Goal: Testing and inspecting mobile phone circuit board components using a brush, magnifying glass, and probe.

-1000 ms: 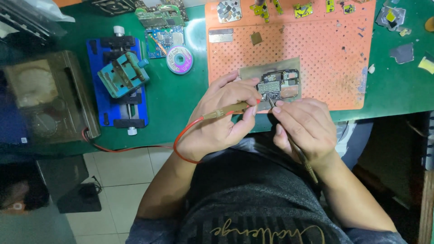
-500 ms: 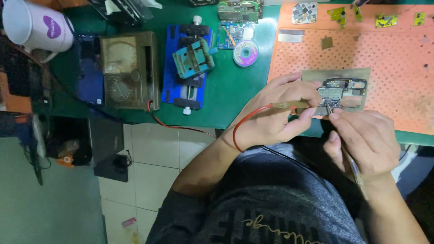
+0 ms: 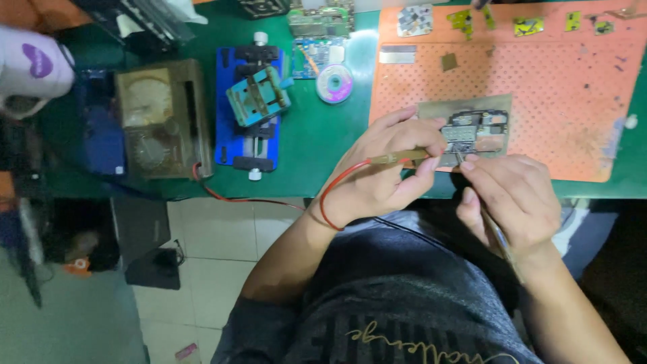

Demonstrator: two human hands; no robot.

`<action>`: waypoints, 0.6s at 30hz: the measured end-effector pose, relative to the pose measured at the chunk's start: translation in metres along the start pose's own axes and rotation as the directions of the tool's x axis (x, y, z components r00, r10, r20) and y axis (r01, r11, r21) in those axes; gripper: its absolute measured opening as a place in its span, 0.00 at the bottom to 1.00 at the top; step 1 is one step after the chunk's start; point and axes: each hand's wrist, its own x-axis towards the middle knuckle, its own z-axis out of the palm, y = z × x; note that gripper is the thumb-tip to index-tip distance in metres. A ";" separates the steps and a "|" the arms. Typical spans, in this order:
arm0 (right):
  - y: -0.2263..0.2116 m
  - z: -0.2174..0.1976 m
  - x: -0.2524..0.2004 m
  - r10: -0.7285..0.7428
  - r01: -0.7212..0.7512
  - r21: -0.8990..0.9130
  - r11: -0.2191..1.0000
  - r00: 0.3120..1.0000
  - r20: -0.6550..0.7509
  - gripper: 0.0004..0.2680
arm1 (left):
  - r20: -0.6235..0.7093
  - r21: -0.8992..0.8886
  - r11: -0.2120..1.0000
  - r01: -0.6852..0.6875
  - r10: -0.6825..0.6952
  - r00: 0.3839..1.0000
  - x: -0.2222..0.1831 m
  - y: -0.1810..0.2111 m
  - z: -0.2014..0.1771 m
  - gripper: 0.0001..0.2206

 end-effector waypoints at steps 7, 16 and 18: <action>-0.001 -0.005 0.004 0.029 -0.029 0.013 1.000 1.000 -0.012 0.10 | -0.022 0.002 1.000 -0.018 0.018 1.000 0.001 0.000 0.002 0.07; -0.001 -0.003 0.007 0.020 -0.020 0.014 1.000 1.000 -0.010 0.09 | -0.038 0.006 1.000 -0.020 0.020 0.999 0.000 0.000 0.002 0.06; -0.001 -0.003 0.006 0.017 -0.017 0.012 1.000 1.000 -0.006 0.09 | -0.030 0.006 1.000 -0.019 0.020 0.999 -0.001 -0.001 0.002 0.06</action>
